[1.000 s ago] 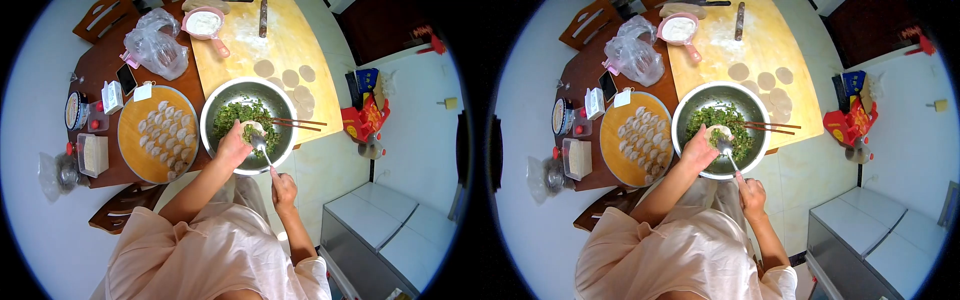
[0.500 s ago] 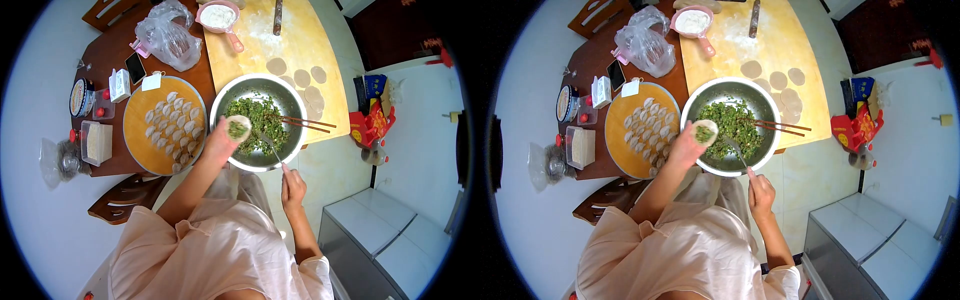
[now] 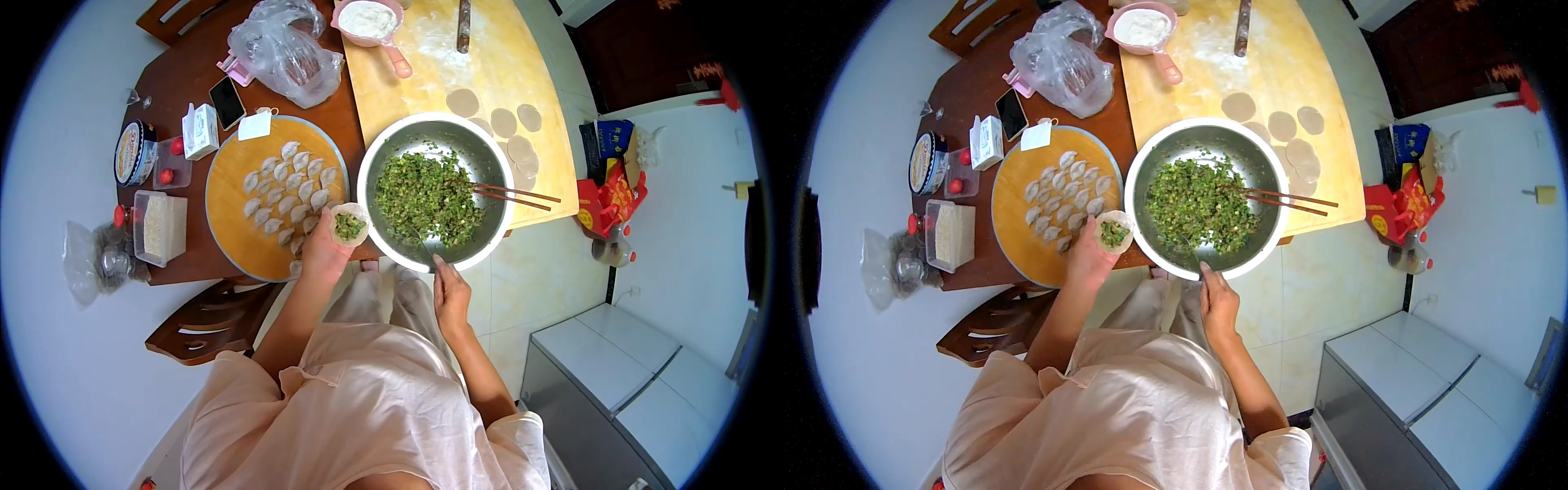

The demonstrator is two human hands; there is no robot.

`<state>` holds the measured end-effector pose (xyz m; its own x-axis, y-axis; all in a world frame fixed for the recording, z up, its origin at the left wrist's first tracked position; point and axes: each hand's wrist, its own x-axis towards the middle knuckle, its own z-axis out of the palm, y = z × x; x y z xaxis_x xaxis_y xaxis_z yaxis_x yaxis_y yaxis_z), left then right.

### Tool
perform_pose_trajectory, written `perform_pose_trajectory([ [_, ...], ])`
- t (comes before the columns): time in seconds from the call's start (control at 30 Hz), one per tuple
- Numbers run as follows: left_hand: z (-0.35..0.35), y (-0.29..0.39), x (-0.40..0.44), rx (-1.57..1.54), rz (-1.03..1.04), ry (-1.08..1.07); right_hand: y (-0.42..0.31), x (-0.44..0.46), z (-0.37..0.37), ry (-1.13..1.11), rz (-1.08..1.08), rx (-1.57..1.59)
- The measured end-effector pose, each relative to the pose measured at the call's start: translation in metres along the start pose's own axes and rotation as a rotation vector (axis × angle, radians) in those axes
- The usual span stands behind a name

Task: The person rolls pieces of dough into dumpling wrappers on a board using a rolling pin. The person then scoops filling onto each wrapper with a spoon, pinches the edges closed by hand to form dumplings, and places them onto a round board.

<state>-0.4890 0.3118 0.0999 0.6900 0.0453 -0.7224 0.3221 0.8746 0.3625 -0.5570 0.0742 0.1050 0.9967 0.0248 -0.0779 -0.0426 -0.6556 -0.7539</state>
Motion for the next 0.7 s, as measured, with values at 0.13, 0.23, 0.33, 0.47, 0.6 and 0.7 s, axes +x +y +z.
perform_pose_trajectory([
  [0.13, -0.006, 0.003, -0.008, 0.043, -0.019, 0.040, -0.011, -0.007, 0.008, -0.058, 0.029, 0.069],
  [0.23, -0.023, 0.002, -0.007, 0.051, -0.024, 0.027, -0.016, -0.014, 0.012, 0.006, -0.037, 0.097],
  [0.33, -0.031, 0.001, -0.004, 0.050, -0.010, 0.024, -0.014, -0.022, 0.014, -0.006, 0.100, 0.244],
  [0.47, -0.033, 0.003, 0.001, 0.051, 0.045, -0.009, -0.028, -0.011, 0.010, 0.016, 0.455, 0.752],
  [0.6, -0.027, -0.002, 0.012, 0.113, 0.113, -0.059, -0.045, 0.003, -0.002, 0.068, 0.622, 1.122],
  [0.7, 0.004, -0.011, 0.010, 0.154, 0.000, -0.269, -0.054, 0.003, -0.016, 0.056, 0.624, 1.209],
])
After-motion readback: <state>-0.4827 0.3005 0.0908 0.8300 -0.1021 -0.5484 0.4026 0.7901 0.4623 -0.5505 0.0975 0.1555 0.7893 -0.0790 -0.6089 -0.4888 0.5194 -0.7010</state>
